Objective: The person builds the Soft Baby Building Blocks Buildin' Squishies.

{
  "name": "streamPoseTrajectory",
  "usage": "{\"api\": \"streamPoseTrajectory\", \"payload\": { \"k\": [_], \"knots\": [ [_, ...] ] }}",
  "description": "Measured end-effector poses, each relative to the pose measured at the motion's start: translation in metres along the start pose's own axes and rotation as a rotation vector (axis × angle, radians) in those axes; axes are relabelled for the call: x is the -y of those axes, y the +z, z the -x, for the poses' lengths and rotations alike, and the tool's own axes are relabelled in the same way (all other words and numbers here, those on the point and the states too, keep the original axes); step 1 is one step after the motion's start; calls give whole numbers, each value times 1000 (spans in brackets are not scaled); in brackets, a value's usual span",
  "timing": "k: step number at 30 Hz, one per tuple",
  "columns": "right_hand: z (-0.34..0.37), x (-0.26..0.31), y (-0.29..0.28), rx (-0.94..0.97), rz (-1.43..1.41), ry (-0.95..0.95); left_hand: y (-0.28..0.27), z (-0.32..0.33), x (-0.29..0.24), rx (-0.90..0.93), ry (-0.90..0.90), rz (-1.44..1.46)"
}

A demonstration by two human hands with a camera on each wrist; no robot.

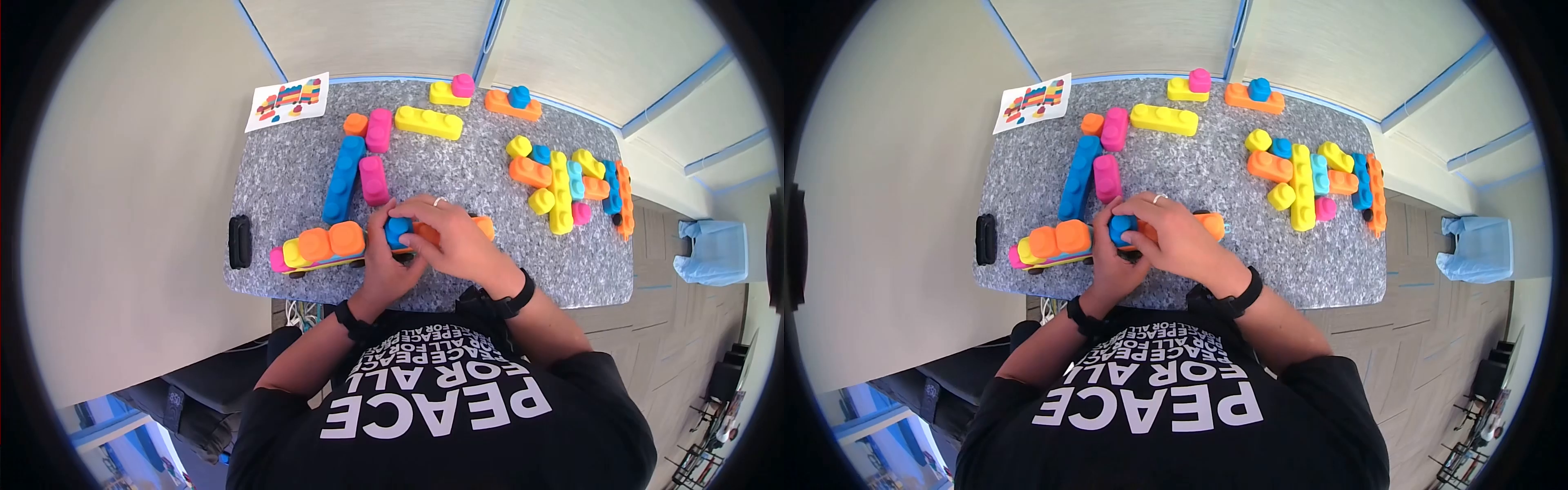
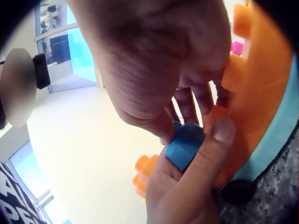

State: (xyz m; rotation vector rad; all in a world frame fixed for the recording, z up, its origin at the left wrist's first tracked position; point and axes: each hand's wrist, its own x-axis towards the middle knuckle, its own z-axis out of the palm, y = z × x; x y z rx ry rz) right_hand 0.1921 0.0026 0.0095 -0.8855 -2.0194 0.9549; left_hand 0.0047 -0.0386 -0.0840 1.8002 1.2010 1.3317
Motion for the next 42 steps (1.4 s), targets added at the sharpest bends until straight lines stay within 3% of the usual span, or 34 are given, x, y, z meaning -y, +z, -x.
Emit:
{"api": "streamPoseTrajectory", "payload": {
  "k": [13, 17, 20, 29, 34, 37, 42],
  "knots": [
    [9, 5, 9, -52, 105, -68, -7, 1, 0, 57, 2, -44],
    [11, 8, 9, -28, 109, -20, -11, -2, -4, 50, 62, -149],
    [12, 7, 10, -44, 96, -17, -13, -2, -11, 89, -22, -90],
    [15, 4, 15, -33, 175, 39, -10, 6, 1, 95, 25, -91],
    [20, 1, -9, 17, 43, 85, -10, 3, 2, 112, 32, -58],
    [38, -13, -51, 215, 429, 248, -7, 3, 3, 108, 6, 20],
    [54, -22, -55, 126, 260, 181, -6, -1, -5, 70, 38, 4]
  ]
}}
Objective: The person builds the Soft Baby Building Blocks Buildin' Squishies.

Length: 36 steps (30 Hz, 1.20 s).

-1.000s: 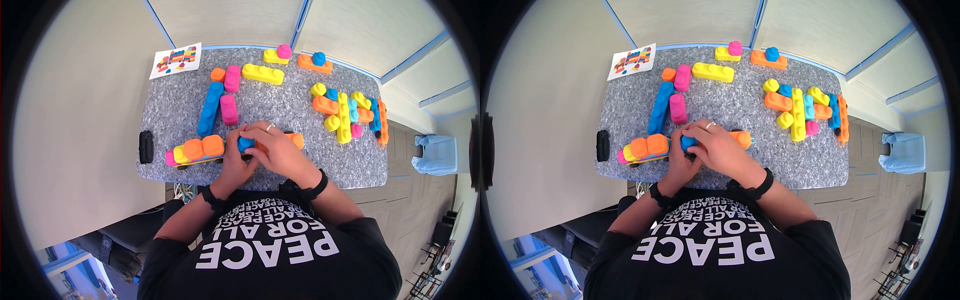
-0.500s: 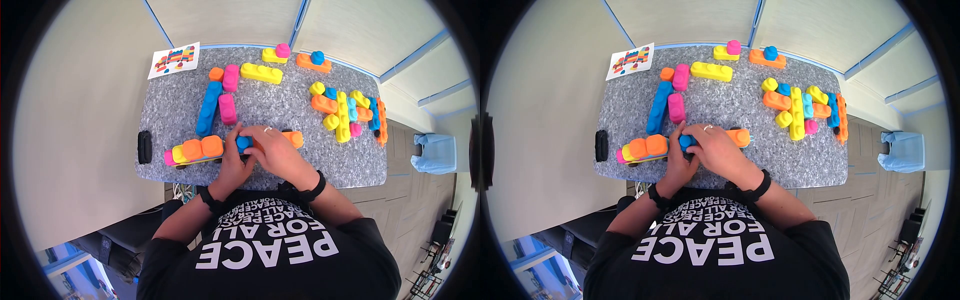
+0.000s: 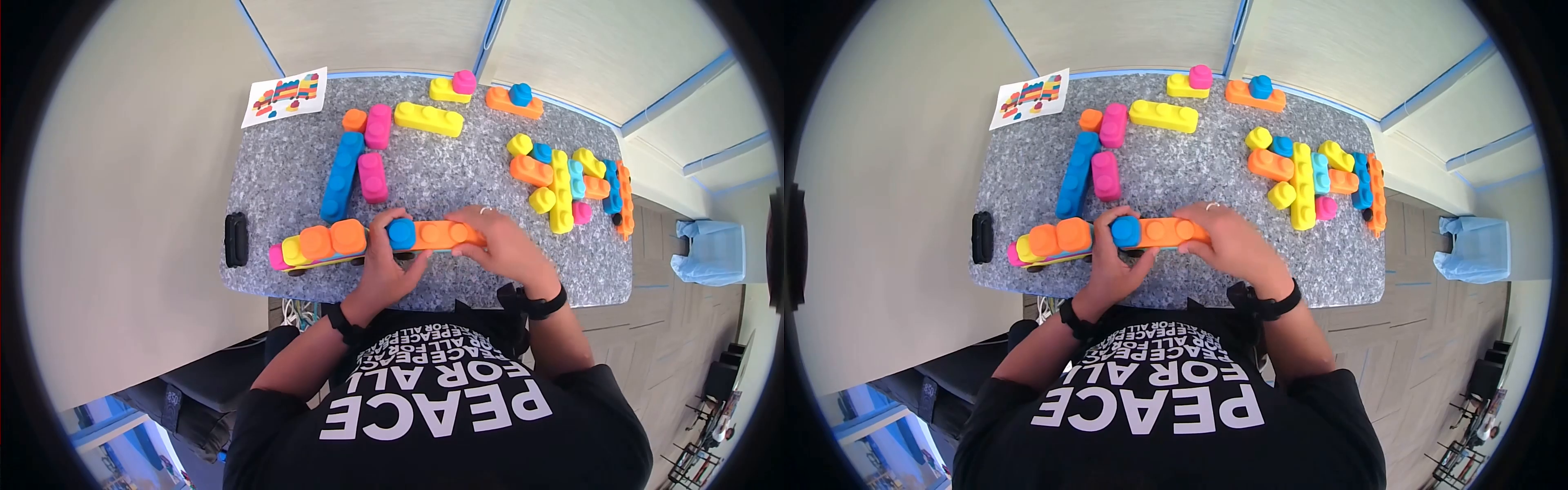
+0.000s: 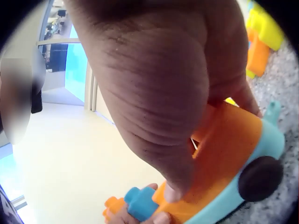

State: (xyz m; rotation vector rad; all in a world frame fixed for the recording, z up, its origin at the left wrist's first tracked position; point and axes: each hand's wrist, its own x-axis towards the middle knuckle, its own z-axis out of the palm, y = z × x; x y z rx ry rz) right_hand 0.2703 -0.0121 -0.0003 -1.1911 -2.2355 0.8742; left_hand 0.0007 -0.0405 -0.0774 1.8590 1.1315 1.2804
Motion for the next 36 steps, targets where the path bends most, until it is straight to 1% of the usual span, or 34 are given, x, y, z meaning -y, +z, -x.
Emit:
{"api": "streamPoseTrajectory", "payload": {
  "k": [1, 5, 8, 11, 13, 17, 20, 22, 25, 28, 31, 33, 35, 36],
  "knots": [
    [1, 2, 2, -23, -8, -12, 1, -1, -1, -9, -1, 3],
    [4, 6, 6, -15, 14, 18, 5, 0, -1, -50, -3, 0],
    [3, 5, 6, -4, 31, -6, 3, -2, -8, -48, 21, -15],
    [1, 2, 4, 17, 50, -31, 0, 2, -4, -6, -50, 52],
    [-1, 3, 2, 34, 70, -43, -4, 1, -6, 7, -39, 38],
    [-9, 1, -4, 147, 98, -29, -4, 2, 2, -22, 30, 81],
    [-13, 7, -8, 207, 106, 16, -1, 10, 11, -31, -13, 199],
    [-16, 12, -10, 241, 118, 55, -4, 8, 11, -8, 2, 165],
    [-17, 9, -10, 255, 134, 65, -5, 7, 10, 1, 15, 134],
    [-37, -22, -28, 384, 86, -63, -2, 9, 12, -14, -1, 148],
    [-77, -34, -52, 137, -28, 68, -1, 8, 10, -17, -7, 120],
    [-106, -57, -58, -75, 131, 29, -1, 8, 10, -14, -32, 119],
    [-139, -100, -51, -153, 222, -59, 1, 10, 13, -12, -82, 155],
    [-148, -100, -51, -192, 267, -104, 1, 10, 12, -15, -79, 147]
  ]
}}
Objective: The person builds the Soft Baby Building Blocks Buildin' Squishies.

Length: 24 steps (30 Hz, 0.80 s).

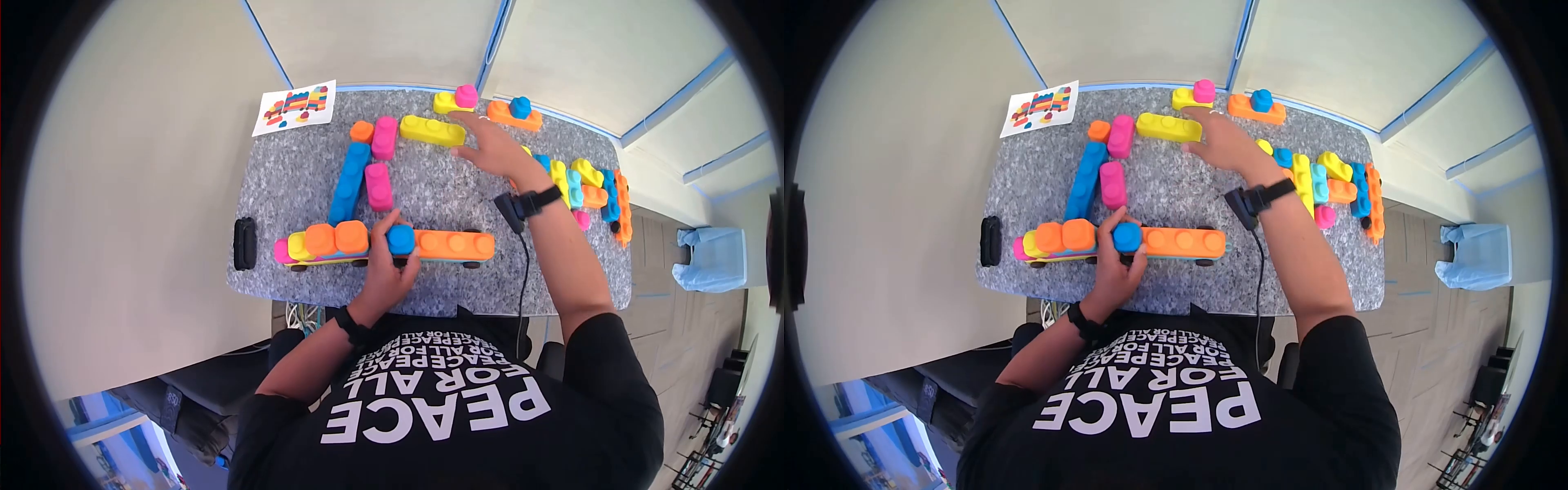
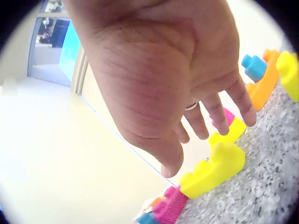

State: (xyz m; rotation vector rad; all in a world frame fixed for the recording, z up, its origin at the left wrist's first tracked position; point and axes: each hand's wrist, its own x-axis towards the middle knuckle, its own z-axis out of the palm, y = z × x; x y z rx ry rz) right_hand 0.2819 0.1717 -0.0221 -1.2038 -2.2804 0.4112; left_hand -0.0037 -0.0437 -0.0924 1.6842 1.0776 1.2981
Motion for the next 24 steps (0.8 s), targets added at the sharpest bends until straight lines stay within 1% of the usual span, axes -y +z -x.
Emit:
{"api": "streamPoseTrajectory", "payload": {
  "k": [3, 6, 9, 12, 15, 18, 21, 24],
  "knots": [
    [-17, 4, 10, 185, 53, 150, 1, 0, -2, -8, 5, -19],
    [-19, 5, 21, 157, 96, 154, 0, 0, -3, -12, 25, -39],
    [-11, 2, 14, 206, 5, 213, -1, 0, -2, -24, 71, -53],
    [14, 31, -15, 117, -239, 200, 0, -1, -1, -34, 84, -21],
    [47, 49, -33, -21, -326, -10, -1, 0, 4, -49, 106, -33],
    [82, 100, -64, 54, -409, 43, -1, 0, 4, -32, 73, -38],
    [116, 124, -63, 44, -382, 18, -2, -2, 0, -12, 42, -45],
    [145, 142, -49, 23, -422, 93, -3, -2, 0, -9, 44, -64]
  ]
}}
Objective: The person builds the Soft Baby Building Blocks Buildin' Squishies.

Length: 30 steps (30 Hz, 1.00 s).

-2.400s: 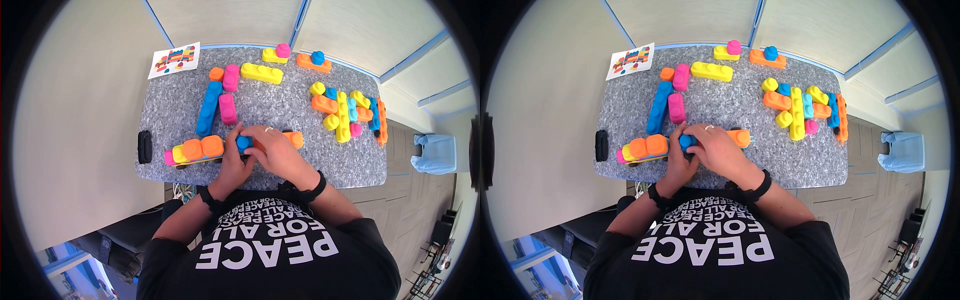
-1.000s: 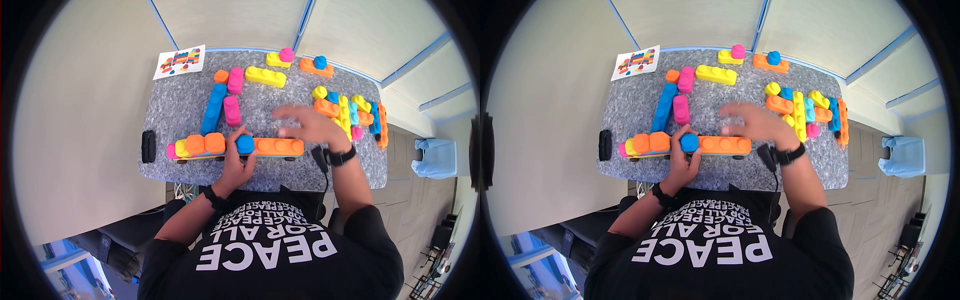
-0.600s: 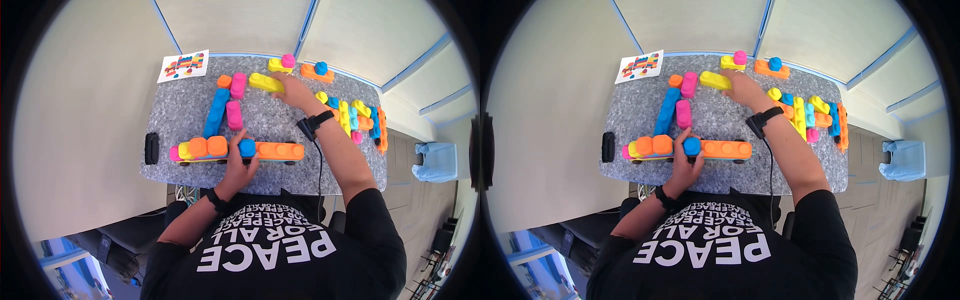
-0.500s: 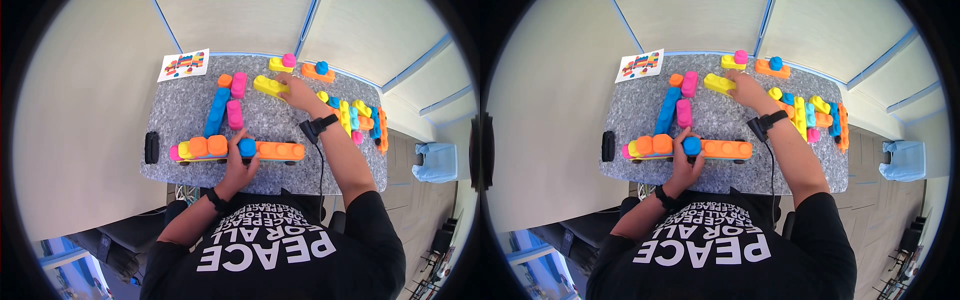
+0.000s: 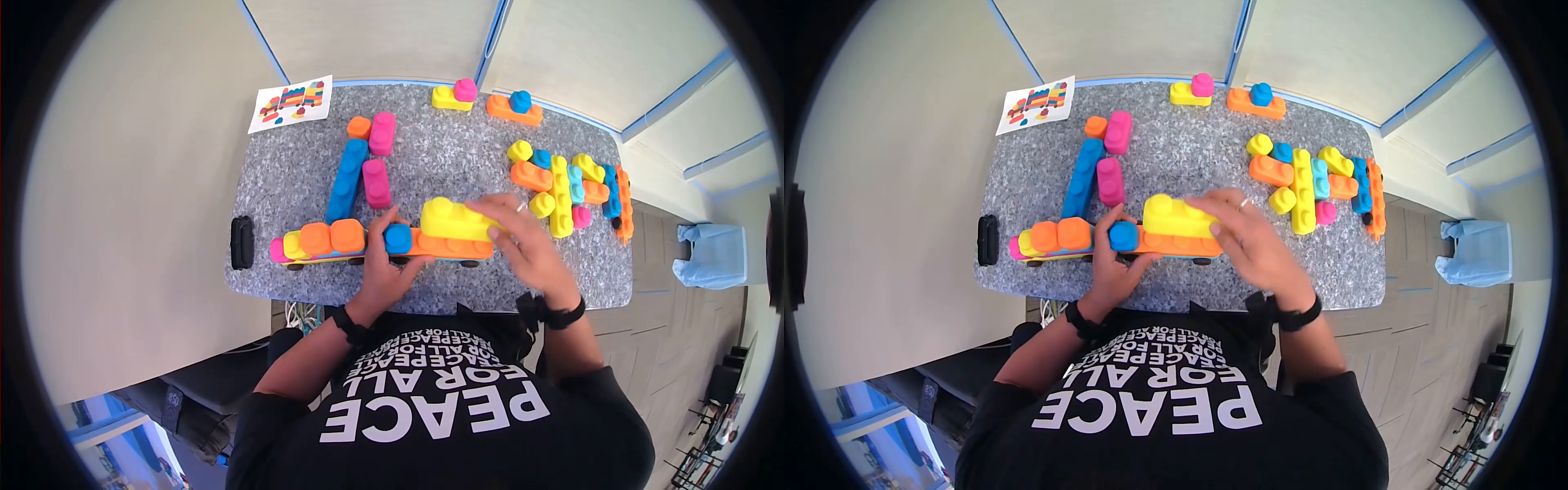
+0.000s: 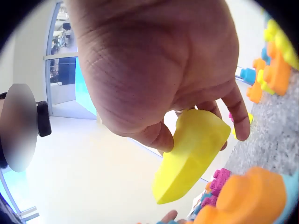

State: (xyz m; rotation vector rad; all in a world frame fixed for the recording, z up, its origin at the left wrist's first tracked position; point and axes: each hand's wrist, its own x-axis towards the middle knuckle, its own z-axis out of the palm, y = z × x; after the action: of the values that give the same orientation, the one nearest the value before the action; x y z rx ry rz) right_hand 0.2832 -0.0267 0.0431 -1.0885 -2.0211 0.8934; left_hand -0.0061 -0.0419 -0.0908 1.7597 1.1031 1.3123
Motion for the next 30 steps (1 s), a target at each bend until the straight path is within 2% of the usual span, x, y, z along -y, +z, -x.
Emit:
{"api": "streamPoseTrajectory", "payload": {
  "k": [1, 5, 11, 20, 30],
  "knots": [
    [8, 2, 8, -12, -17, 21, -1, -1, -3, 4, 8, -8],
    [23, -6, 37, -65, 221, -45, -3, 2, 5, 31, 14, 100],
    [28, -26, 46, -106, 94, -95, -6, 1, -1, 81, -15, 134],
    [33, -34, 41, -65, 273, -221, -6, 3, 4, 110, -68, 309],
    [36, -37, 58, -126, 319, -195, -9, 1, 0, 115, 7, 117]
  ]
}}
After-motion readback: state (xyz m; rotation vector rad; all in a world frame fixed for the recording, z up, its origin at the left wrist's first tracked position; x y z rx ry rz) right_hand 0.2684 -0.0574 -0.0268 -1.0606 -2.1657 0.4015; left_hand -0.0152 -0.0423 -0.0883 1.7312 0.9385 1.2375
